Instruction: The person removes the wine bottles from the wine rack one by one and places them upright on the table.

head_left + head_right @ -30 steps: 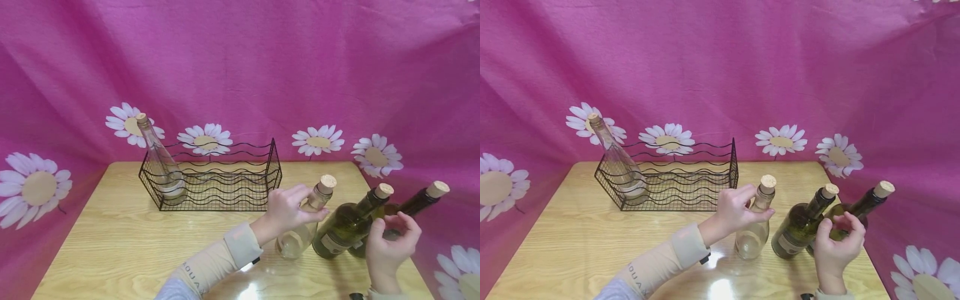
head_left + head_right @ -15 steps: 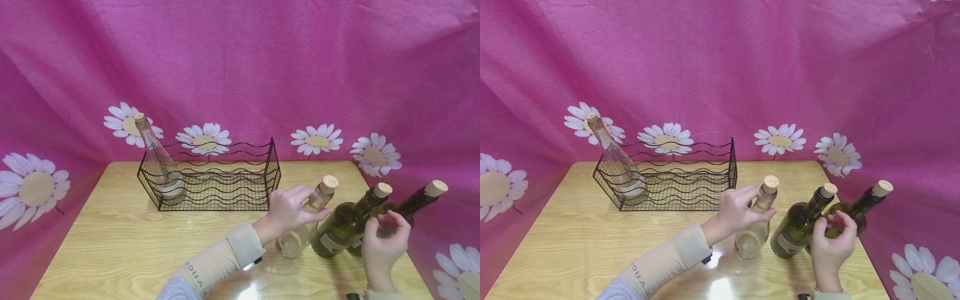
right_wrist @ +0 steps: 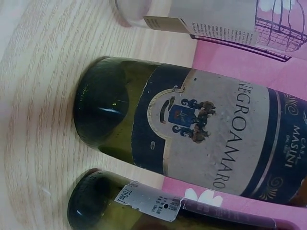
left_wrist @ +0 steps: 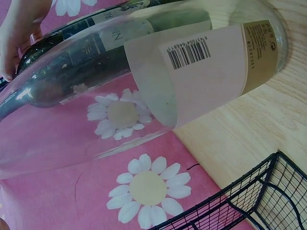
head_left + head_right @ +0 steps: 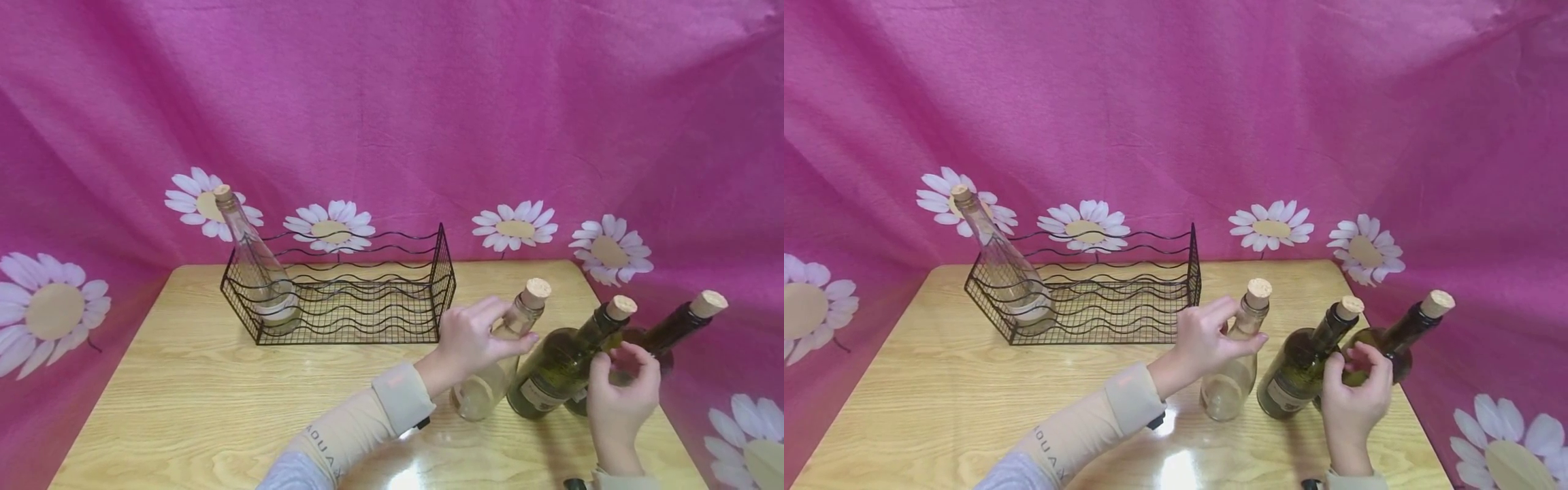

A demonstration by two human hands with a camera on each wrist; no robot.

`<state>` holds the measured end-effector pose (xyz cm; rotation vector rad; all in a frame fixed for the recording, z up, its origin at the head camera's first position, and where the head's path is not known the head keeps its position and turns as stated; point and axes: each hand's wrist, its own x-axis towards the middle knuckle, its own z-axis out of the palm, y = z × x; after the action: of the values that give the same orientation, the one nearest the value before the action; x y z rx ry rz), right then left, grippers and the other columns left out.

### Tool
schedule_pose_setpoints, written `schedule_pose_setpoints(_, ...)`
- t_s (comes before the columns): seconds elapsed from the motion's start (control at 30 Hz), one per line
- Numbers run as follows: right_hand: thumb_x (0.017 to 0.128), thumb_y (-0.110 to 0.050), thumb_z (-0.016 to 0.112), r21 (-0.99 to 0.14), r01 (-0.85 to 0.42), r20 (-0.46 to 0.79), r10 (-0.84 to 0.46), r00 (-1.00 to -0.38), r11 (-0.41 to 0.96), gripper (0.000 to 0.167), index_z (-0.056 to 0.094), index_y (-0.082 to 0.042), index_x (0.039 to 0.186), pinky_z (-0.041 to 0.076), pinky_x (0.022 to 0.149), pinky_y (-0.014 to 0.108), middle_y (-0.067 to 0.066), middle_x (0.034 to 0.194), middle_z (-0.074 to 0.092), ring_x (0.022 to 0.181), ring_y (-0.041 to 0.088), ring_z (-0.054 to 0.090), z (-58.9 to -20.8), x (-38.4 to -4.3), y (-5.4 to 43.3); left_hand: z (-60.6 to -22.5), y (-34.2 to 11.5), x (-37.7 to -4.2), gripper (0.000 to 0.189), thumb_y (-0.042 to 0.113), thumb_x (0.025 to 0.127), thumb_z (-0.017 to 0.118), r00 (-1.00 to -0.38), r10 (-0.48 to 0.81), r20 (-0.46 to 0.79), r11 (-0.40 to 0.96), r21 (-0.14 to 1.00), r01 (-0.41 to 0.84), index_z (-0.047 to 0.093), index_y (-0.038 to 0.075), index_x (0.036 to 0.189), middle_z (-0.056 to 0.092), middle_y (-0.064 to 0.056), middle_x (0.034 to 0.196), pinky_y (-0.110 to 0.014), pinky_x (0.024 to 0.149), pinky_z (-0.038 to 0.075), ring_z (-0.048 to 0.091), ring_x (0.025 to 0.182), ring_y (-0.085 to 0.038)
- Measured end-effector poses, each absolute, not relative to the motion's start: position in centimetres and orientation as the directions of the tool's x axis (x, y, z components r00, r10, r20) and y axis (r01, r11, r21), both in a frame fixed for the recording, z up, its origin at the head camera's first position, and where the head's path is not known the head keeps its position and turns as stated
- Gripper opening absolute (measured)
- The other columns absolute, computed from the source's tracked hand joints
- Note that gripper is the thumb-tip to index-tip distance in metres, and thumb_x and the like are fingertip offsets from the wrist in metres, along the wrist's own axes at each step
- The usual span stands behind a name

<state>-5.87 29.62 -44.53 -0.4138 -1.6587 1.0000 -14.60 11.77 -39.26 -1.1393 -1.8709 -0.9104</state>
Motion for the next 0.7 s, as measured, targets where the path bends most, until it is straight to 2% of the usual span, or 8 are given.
schedule_pose_setpoints(0.37, 0.072, 0.01, 0.054, -0.767, -0.218, 0.64, 0.691, -0.336, 0.604, 0.025, 0.051, 0.02, 0.094, 0.038, 0.066, 0.015, -0.017, 0.081, 0.05, 0.069, -0.003, 0.047, -43.2, -5.5, 28.6, -39.1, 11.9, -14.2, 0.033, 0.045, 0.065, 0.074, -0.398, 0.429, 0.811, 0.414, 0.215, 0.885, 0.06, 0.02, 0.081, 0.06, 0.015, 0.075, -0.006, 0.041, 0.017, 0.03, 0.045, 0.009)
schedule_pose_setpoints(0.47, 0.073, 0.009, 0.055, -0.777, -0.196, 0.626, 0.699, -0.346, 0.598, 0.025, 0.051, 0.019, 0.094, 0.037, 0.066, 0.015, -0.017, 0.081, 0.05, 0.069, -0.003, 0.047, -43.5, -5.5, 28.8, -38.8, 11.8, -14.0, 0.035, 0.047, 0.065, 0.073, -0.445, 0.457, 0.77, 0.426, 0.25, 0.869, 0.06, 0.02, 0.084, 0.06, 0.015, 0.077, -0.007, 0.04, 0.018, 0.031, 0.044, 0.008)
schedule_pose_setpoints(0.6, 0.073, 0.008, 0.056, -0.779, -0.16, 0.616, 0.692, -0.377, 0.606, 0.024, 0.052, 0.017, 0.096, 0.037, 0.066, 0.014, -0.019, 0.082, 0.05, 0.069, -0.003, 0.047, -44.5, -5.5, 29.4, -38.3, 11.0, -13.9, 0.041, 0.051, 0.068, 0.069, -0.545, 0.525, 0.654, 0.454, 0.327, 0.829, 0.059, 0.023, 0.096, 0.06, 0.016, 0.087, -0.01, 0.041, 0.022, 0.032, 0.043, 0.008)
schedule_pose_setpoints(0.7, 0.073, 0.007, 0.057, -0.774, -0.133, 0.615, 0.684, -0.393, 0.619, 0.024, 0.053, 0.015, 0.096, 0.036, 0.067, 0.013, -0.021, 0.082, 0.049, 0.069, -0.005, 0.046, -44.9, -5.4, 29.6, -38.2, 9.6, -14.4, 0.042, 0.049, 0.074, 0.062, -0.576, 0.526, 0.626, 0.45, 0.37, 0.813, 0.059, 0.019, 0.104, 0.062, 0.011, 0.093, -0.012, 0.043, 0.025, 0.035, 0.045, 0.006)
